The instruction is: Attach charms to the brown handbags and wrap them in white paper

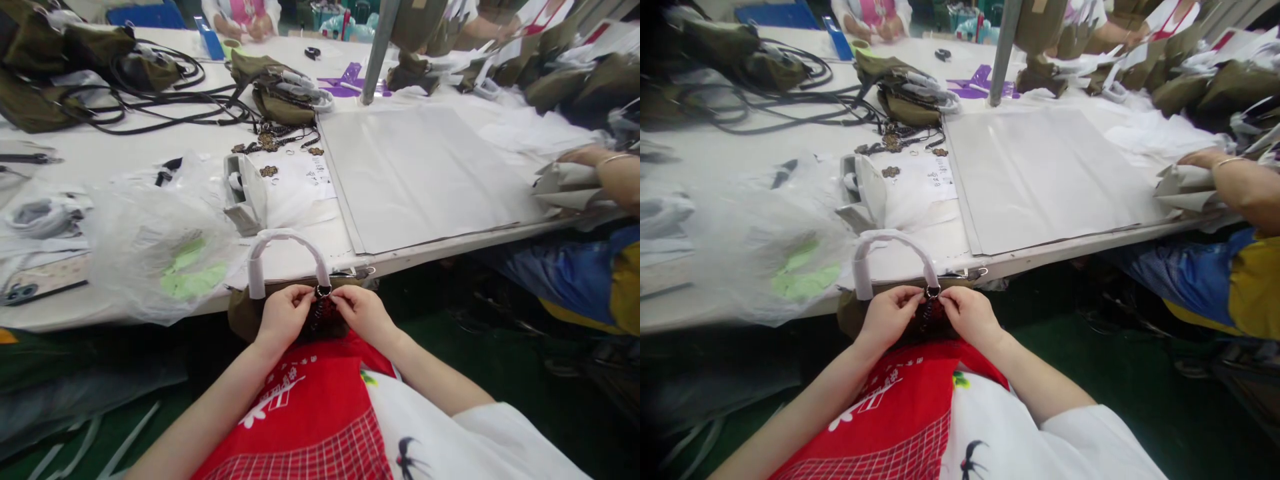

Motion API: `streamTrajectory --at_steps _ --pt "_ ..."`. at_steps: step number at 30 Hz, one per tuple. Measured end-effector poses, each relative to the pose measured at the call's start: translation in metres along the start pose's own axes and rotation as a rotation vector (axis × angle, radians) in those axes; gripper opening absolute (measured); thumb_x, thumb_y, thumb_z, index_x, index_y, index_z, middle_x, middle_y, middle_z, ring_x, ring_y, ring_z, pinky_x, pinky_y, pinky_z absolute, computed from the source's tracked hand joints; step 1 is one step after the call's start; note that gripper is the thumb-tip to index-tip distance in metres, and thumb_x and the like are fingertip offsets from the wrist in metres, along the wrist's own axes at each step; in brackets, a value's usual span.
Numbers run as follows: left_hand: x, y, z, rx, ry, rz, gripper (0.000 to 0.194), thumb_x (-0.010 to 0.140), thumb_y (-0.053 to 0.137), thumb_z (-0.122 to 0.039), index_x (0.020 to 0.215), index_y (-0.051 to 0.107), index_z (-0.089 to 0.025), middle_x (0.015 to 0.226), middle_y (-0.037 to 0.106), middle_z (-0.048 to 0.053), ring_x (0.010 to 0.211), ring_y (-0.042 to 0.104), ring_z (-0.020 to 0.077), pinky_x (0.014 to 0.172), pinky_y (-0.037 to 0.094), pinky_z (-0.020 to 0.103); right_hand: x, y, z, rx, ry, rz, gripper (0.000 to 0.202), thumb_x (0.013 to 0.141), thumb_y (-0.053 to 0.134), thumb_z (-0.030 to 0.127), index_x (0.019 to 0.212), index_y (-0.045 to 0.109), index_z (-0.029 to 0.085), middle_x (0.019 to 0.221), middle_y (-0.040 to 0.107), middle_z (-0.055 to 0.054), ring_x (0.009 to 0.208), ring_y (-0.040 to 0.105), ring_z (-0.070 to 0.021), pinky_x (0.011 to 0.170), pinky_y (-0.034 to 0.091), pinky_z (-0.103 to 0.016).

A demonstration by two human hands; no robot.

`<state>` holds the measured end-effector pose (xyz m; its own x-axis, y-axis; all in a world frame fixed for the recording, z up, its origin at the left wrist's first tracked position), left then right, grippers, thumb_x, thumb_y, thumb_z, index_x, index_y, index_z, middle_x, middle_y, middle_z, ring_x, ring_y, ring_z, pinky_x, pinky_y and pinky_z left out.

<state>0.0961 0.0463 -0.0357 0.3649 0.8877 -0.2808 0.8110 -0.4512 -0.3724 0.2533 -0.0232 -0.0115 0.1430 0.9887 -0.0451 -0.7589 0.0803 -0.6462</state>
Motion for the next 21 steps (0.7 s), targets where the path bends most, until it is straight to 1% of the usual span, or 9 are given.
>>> streamTrajectory --at_steps 3,6,8,10,12,14,16,17,21 --pt "0.001 -0.001 -0.003 0.167 0.033 0.032 0.02 0.081 0.058 -0.029 0.085 0.075 -0.019 0.081 0.077 0.006 0.073 0.07 0.021 0.068 0.052 0.03 -0.001 -0.002 0.001 -0.017 -0.028 -0.039 0.013 0.089 0.057 0.022 0.094 0.07 0.022 0.089 0.074 -0.002 0.081 0.068 -0.0184 0.075 0.05 -0.028" --pt "0.003 0.003 -0.01 0.364 0.066 0.097 0.019 0.079 0.058 -0.024 0.081 0.077 -0.02 0.08 0.077 0.006 0.074 0.071 0.0233 0.068 0.05 0.031 -0.001 -0.003 0.001 -0.012 -0.041 -0.065 0.018 0.09 0.057 0.024 0.105 0.067 0.021 0.087 0.073 -0.003 0.081 0.068 -0.0186 0.076 0.051 -0.028" --pt "0.005 0.009 -0.013 0.394 0.088 0.134 0.019 0.077 0.058 -0.022 0.079 0.077 -0.02 0.078 0.077 0.006 0.073 0.07 0.0234 0.067 0.05 0.031 0.0 -0.003 0.001 -0.011 -0.061 -0.075 0.023 0.091 0.055 0.024 0.111 0.066 0.021 0.093 0.074 -0.004 0.086 0.069 -0.0188 0.079 0.052 -0.029" --pt "0.008 0.014 -0.011 0.288 0.071 0.137 0.019 0.078 0.057 -0.023 0.078 0.076 -0.02 0.076 0.077 0.006 0.07 0.07 0.0222 0.067 0.05 0.03 0.002 -0.004 0.001 -0.032 -0.083 -0.096 0.024 0.092 0.053 0.022 0.112 0.066 0.022 0.104 0.074 -0.005 0.094 0.069 -0.0194 0.085 0.051 -0.029" --pt "0.011 0.018 -0.006 0.114 0.034 0.111 0.018 0.078 0.058 -0.025 0.079 0.075 -0.018 0.074 0.077 0.006 0.069 0.07 0.0212 0.066 0.051 0.029 0.004 -0.006 0.0 -0.07 -0.086 -0.127 0.022 0.092 0.052 0.021 0.106 0.068 0.023 0.106 0.074 -0.005 0.095 0.068 -0.0198 0.086 0.05 -0.03" --pt "0.012 0.02 0.0 -0.051 0.013 0.08 0.018 0.077 0.06 -0.027 0.08 0.074 -0.017 0.075 0.077 0.006 0.07 0.071 0.0209 0.067 0.053 0.029 0.007 -0.009 0.0 -0.11 -0.066 -0.168 0.017 0.091 0.055 0.023 0.1 0.069 0.023 0.093 0.074 -0.004 0.085 0.068 -0.0192 0.079 0.05 -0.029" --pt "0.012 0.022 0.004 -0.171 0.011 0.067 0.018 0.076 0.062 -0.029 0.081 0.074 -0.016 0.076 0.077 0.006 0.071 0.071 0.0202 0.068 0.053 0.028 0.008 -0.011 0.0 -0.131 -0.056 -0.208 0.013 0.088 0.059 0.025 0.096 0.068 0.022 0.079 0.072 -0.002 0.072 0.066 -0.0173 0.069 0.048 -0.027" --pt "0.011 0.022 0.005 -0.213 0.01 0.066 0.018 0.076 0.063 -0.029 0.082 0.074 -0.016 0.076 0.077 0.006 0.071 0.071 0.0197 0.068 0.053 0.028 0.009 -0.012 0.002 -0.136 -0.064 -0.221 0.011 0.088 0.06 0.025 0.095 0.068 0.022 0.075 0.07 -0.001 0.068 0.064 -0.0164 0.067 0.047 -0.026" --pt "0.006 0.021 0.005 -0.236 0.005 0.069 0.017 0.074 0.066 -0.029 0.08 0.074 -0.016 0.074 0.076 0.005 0.067 0.069 0.0181 0.065 0.052 0.026 0.011 -0.016 0.008 -0.135 -0.111 -0.245 0.006 0.086 0.062 0.024 0.089 0.067 0.021 0.073 0.067 0.0 0.066 0.061 -0.0149 0.065 0.043 -0.025"
Point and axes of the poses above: each hand's wrist, its own x-axis towards the middle knuckle, its own y-axis out of the palm, z = x × y, the point moved 6 cm from there along x, towards the middle knuckle
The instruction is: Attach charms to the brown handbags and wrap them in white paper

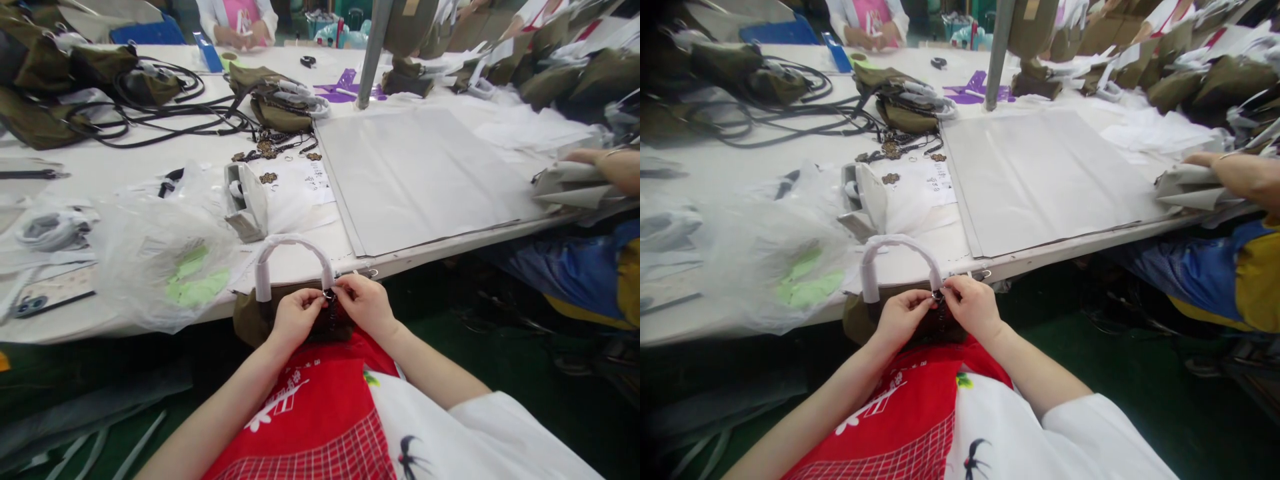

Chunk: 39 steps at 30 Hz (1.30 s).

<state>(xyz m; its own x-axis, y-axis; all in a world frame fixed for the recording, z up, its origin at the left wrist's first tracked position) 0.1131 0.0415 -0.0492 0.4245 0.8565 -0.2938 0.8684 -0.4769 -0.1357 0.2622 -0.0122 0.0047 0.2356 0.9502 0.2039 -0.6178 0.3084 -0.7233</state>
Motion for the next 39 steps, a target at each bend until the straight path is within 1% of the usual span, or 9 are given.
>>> streamTrajectory --at_steps 6,11,16,20,26,29,34,37,39 --pt "0.0 0.007 -0.001 -0.13 0.019 -0.004 0.018 0.075 0.068 -0.031 0.081 0.075 -0.015 0.075 0.076 0.005 0.07 0.07 0.0181 0.07 0.054 0.027 0.003 0.0 0.003 0.074 0.003 0.054 0.009 0.086 0.063 0.023 0.079 0.07 0.021 0.074 0.067 -0.001 0.069 0.06 -0.0149 0.065 0.043 -0.025" --pt "0.0 0.011 -0.007 -0.061 0.09 0.009 0.015 0.078 0.064 -0.027 0.08 0.075 -0.016 0.077 0.076 0.004 0.071 0.068 0.0173 0.07 0.053 0.026 0.007 0.007 -0.001 0.149 0.116 0.104 0.007 0.081 0.068 0.024 0.082 0.074 0.021 0.068 0.068 0.0 0.063 0.059 -0.0141 0.061 0.043 -0.025" --pt "-0.005 0.008 -0.013 0.041 0.145 0.037 0.017 0.083 0.062 -0.029 0.084 0.074 -0.017 0.08 0.076 0.004 0.071 0.068 0.0167 0.068 0.052 0.025 0.008 0.018 -0.008 0.443 0.263 0.177 0.014 0.081 0.066 0.028 0.074 0.073 0.018 0.062 0.069 -0.001 0.054 0.059 -0.0136 0.054 0.045 -0.024" --pt "-0.006 0.008 -0.011 0.019 0.129 0.035 0.018 0.083 0.063 -0.032 0.085 0.074 -0.017 0.08 0.076 0.004 0.071 0.069 0.0169 0.069 0.053 0.026 0.007 0.02 -0.01 0.573 0.325 0.159 0.017 0.081 0.066 0.03 0.071 0.072 0.017 0.064 0.071 -0.003 0.056 0.063 -0.0153 0.055 0.049 -0.024" --pt "-0.005 0.011 -0.005 -0.109 0.05 -0.057 0.016 0.078 0.067 -0.03 0.083 0.073 -0.016 0.079 0.077 0.005 0.072 0.071 0.0179 0.07 0.055 0.027 0.009 0.015 -0.005 0.489 0.291 0.158 0.016 0.083 0.063 0.026 0.074 0.074 0.019 0.067 0.074 -0.003 0.06 0.068 -0.017 0.057 0.053 -0.025" --pt "-0.005 0.013 -0.004 -0.16 0.013 -0.074 0.016 0.076 0.069 -0.03 0.08 0.073 -0.016 0.077 0.077 0.005 0.068 0.07 0.0165 0.064 0.054 0.025 0.008 0.016 -0.007 0.468 0.302 0.164 0.013 0.082 0.064 0.024 0.077 0.074 0.018 0.07 0.075 -0.003 0.062 0.069 -0.0173 0.059 0.054 -0.025" --pt "-0.006 0.021 0.003 -0.298 -0.116 0.0 0.024 0.071 0.071 -0.034 0.085 0.07 -0.014 0.065 0.072 0.003 0.04 0.049 0.0073 0.038 0.035 0.018 0.006 0.019 -0.012 0.411 0.306 0.193 0.013 0.082 0.063 0.024 0.077 0.074 0.019 0.072 0.075 -0.004 0.063 0.07 -0.0176 0.061 0.055 -0.026" --pt "-0.006 0.023 0.006 -0.308 -0.135 -0.003 0.025 0.072 0.07 -0.035 0.085 0.065 -0.014 0.061 0.069 0.0 0.035 0.041 0.0053 0.037 0.029 0.018 0.004 0.02 -0.014 0.441 0.314 0.197 0.013 0.082 0.063 0.024 0.076 0.073 0.019 0.07 0.074 -0.003 0.062 0.069 -0.0174 0.06 0.054 -0.026" --pt "-0.006 0.02 0.003 -0.236 -0.094 -0.022 0.022 0.076 0.066 -0.033 0.087 0.061 -0.016 0.059 0.068 -0.001 0.037 0.047 0.0076 0.04 0.033 0.019 0.004 0.02 -0.014 0.46 0.31 0.188 0.015 0.083 0.062 0.025 0.074 0.072 0.018 0.068 0.073 -0.003 0.06 0.068 -0.0167 0.058 0.052 -0.025"
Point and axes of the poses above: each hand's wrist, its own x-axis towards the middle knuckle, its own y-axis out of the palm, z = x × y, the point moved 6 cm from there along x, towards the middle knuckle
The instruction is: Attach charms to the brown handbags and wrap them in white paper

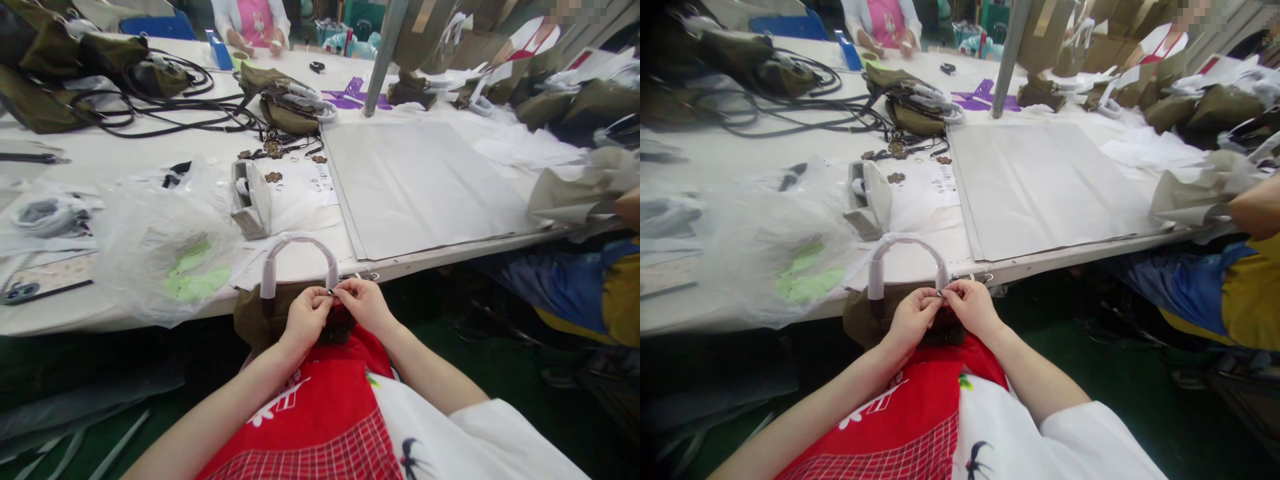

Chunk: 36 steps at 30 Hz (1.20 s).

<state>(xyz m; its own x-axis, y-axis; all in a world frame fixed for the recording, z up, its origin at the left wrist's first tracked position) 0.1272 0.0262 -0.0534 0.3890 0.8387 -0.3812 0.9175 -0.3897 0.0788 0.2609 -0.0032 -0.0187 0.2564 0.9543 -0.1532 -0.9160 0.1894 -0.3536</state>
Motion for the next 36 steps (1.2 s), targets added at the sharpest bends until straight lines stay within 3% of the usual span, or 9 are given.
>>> streamTrajectory --at_steps 3,6,9,12,18,21,25,29,36 --pt "-0.003 -0.003 -0.012 0.213 0.132 0.008 0.017 0.081 0.063 -0.03 0.092 0.059 -0.018 0.065 0.071 0.0 0.051 0.061 0.0131 0.051 0.044 0.022 -0.003 -0.006 0.005 -0.045 -0.061 -0.094 0.017 0.084 0.061 0.027 0.074 0.071 0.018 0.067 0.071 -0.003 0.06 0.065 -0.0159 0.059 0.05 -0.025" --pt "-0.01 -0.01 -0.029 0.494 0.289 -0.074 0.021 0.081 0.065 -0.031 0.097 0.059 -0.02 0.072 0.071 0.0 0.054 0.061 0.0136 0.057 0.046 0.025 -0.008 -0.012 0.013 -0.054 -0.113 -0.196 0.018 0.086 0.061 0.029 0.076 0.07 0.018 0.07 0.07 -0.003 0.064 0.063 -0.0164 0.061 0.049 -0.025" --pt "-0.016 -0.012 -0.046 0.642 0.471 -0.122 0.017 0.082 0.065 -0.03 0.096 0.064 -0.021 0.079 0.068 0.001 0.06 0.059 0.014 0.063 0.048 0.027 -0.011 -0.009 0.022 -0.013 -0.143 -0.136 0.018 0.086 0.06 0.029 0.077 0.07 0.018 0.071 0.07 -0.003 0.064 0.063 -0.0161 0.061 0.05 -0.025" --pt "-0.017 -0.011 -0.055 0.573 0.586 -0.067 0.01 0.086 0.061 -0.027 0.082 0.069 -0.022 0.087 0.068 0.005 0.082 0.065 0.0182 0.078 0.051 0.03 -0.011 -0.006 0.028 -0.001 -0.186 -0.036 0.017 0.086 0.06 0.028 0.076 0.07 0.019 0.073 0.071 -0.003 0.067 0.063 -0.016 0.064 0.051 -0.026" --pt "-0.003 -0.019 -0.047 0.132 0.251 0.038 0.019 0.084 0.064 -0.037 0.083 0.068 -0.018 0.089 0.075 0.005 0.062 0.066 0.0129 0.063 0.056 0.026 -0.01 -0.022 0.016 0.279 -0.027 0.121 0.019 0.083 0.067 0.036 0.082 0.064 0.018 0.064 0.066 0.001 0.051 0.059 -0.0108 0.048 0.047 -0.021" --pt "-0.002 -0.018 -0.048 -0.037 0.149 0.073 0.025 0.08 0.069 -0.041 0.081 0.064 -0.016 0.082 0.075 0.004 0.068 0.07 0.0144 0.068 0.058 0.026 -0.012 -0.023 0.01 0.405 0.078 0.226 0.028 0.075 0.076 0.038 0.089 0.064 0.017 0.076 0.073 -0.004 0.061 0.069 -0.0145 0.047 0.049 -0.02" --pt "-0.004 -0.015 -0.045 -0.104 0.057 0.109 0.034 0.071 0.077 -0.043 0.086 0.063 -0.017 0.07 0.074 0.002 0.063 0.07 0.0154 0.065 0.06 0.028 -0.015 -0.02 0.006 0.386 0.107 0.225 0.03 0.082 0.068 0.045 0.092 0.068 0.016 0.084 0.076 -0.008 0.072 0.074 -0.0178 0.051 0.054 -0.021" --pt "-0.009 -0.013 -0.047 -0.008 0.098 0.158 0.024 0.074 0.073 -0.04 0.079 0.067 -0.017 0.066 0.071 0.001 0.06 0.066 0.0143 0.059 0.057 0.025 -0.02 -0.021 0.016 0.185 -0.007 0.239 0.029 0.09 0.058 0.043 0.095 0.071 0.017 0.079 0.075 -0.006 0.065 0.072 -0.0158 0.052 0.055 -0.022" --pt "-0.024 -0.009 -0.072 0.272 0.326 0.243 0.014 0.081 0.065 -0.029 0.075 0.074 -0.02 0.076 0.072 0.004 0.072 0.065 0.0172 0.069 0.053 0.026 -0.034 -0.027 0.059 -0.346 -0.426 0.272 0.022 0.095 0.052 0.03 0.095 0.072 0.022 0.081 0.074 -0.003 0.072 0.068 -0.0144 0.068 0.051 -0.024"
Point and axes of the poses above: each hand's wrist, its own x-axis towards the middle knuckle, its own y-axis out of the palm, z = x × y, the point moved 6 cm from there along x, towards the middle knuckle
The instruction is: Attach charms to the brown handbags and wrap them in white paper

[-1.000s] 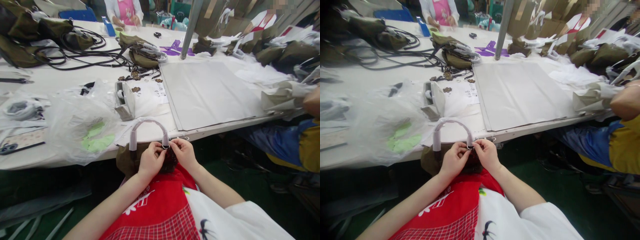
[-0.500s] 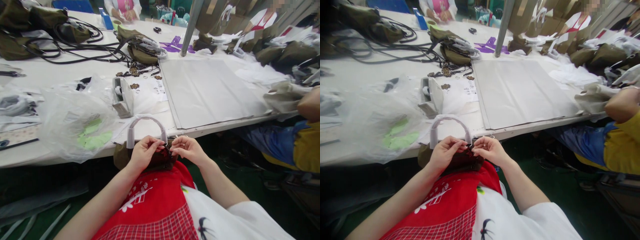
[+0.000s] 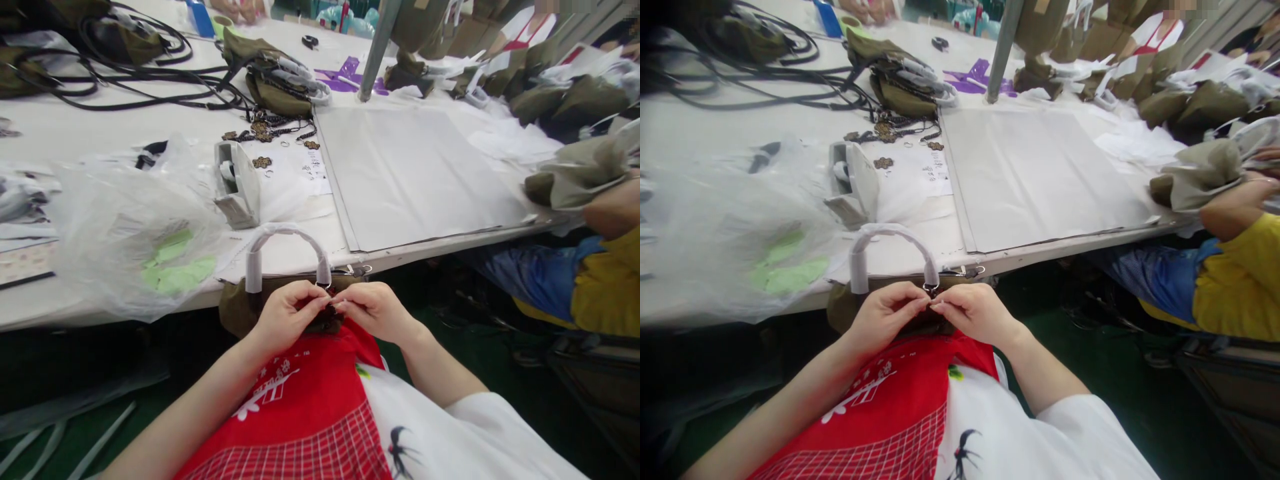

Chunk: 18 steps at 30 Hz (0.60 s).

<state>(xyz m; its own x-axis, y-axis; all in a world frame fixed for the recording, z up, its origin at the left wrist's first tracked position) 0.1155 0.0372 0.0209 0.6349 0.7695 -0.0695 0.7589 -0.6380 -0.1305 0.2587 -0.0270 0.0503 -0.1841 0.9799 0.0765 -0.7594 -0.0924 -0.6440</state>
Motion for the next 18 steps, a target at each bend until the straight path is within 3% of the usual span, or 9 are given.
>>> streamTrajectory --at_steps 7,18 --pt "-0.002 0.002 -0.012 0.087 0.071 0.047 0.016 0.084 0.061 -0.027 0.073 0.071 -0.021 0.074 0.071 0.003 0.069 0.063 0.0164 0.068 0.051 0.026 0.0 0.005 0.008 -0.111 -0.054 0.102 0.025 0.098 0.045 0.029 0.096 0.069 0.022 0.087 0.074 -0.004 0.076 0.067 -0.0158 0.071 0.048 -0.025" --pt "-0.004 0.003 -0.017 0.125 0.127 0.072 0.016 0.085 0.059 -0.024 0.074 0.069 -0.019 0.072 0.069 0.002 0.067 0.061 0.0143 0.065 0.048 0.024 0.002 0.007 0.012 -0.106 -0.11 0.153 0.027 0.099 0.044 0.028 0.095 0.069 0.021 0.086 0.072 -0.004 0.076 0.064 -0.0151 0.07 0.046 -0.025"
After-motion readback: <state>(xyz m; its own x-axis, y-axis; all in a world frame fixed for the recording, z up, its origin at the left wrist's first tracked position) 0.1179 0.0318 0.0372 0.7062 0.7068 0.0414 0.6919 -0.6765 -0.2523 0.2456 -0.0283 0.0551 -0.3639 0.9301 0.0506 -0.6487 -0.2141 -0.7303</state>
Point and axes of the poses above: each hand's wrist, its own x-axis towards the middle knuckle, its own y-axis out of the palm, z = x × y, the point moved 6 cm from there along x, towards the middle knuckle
